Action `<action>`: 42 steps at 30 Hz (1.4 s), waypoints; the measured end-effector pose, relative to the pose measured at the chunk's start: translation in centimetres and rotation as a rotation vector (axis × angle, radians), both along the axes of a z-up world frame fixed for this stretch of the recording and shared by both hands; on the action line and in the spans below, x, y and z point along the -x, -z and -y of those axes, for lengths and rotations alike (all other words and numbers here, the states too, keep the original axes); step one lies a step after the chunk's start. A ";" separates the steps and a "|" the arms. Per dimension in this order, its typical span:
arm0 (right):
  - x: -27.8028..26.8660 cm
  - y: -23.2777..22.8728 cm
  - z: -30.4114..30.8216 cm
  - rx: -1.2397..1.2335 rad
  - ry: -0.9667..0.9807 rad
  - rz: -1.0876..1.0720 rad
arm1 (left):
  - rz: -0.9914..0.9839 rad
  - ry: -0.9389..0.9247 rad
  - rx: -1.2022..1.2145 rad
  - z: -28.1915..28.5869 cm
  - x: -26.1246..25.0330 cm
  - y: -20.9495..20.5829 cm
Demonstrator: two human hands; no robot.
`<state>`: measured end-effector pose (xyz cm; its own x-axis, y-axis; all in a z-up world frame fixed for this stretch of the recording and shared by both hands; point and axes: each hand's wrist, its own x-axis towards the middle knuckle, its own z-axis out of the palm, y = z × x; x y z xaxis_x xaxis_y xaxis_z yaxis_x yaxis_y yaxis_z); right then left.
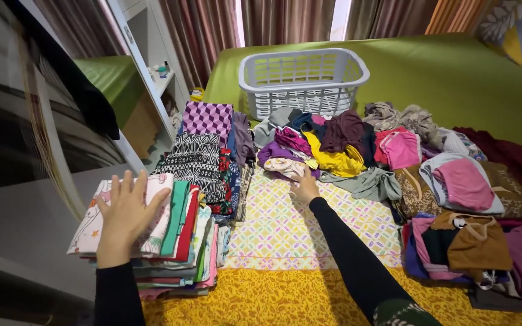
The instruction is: Folding various garments on a bed and stacking them into neat piles.
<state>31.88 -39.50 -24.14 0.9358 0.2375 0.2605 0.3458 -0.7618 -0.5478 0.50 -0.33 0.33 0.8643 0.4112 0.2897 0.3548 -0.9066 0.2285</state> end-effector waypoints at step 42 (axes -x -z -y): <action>13.9 -1.8 10.3 -0.495 -0.259 0.001 | -0.083 0.660 1.614 26.6 -14.8 11.1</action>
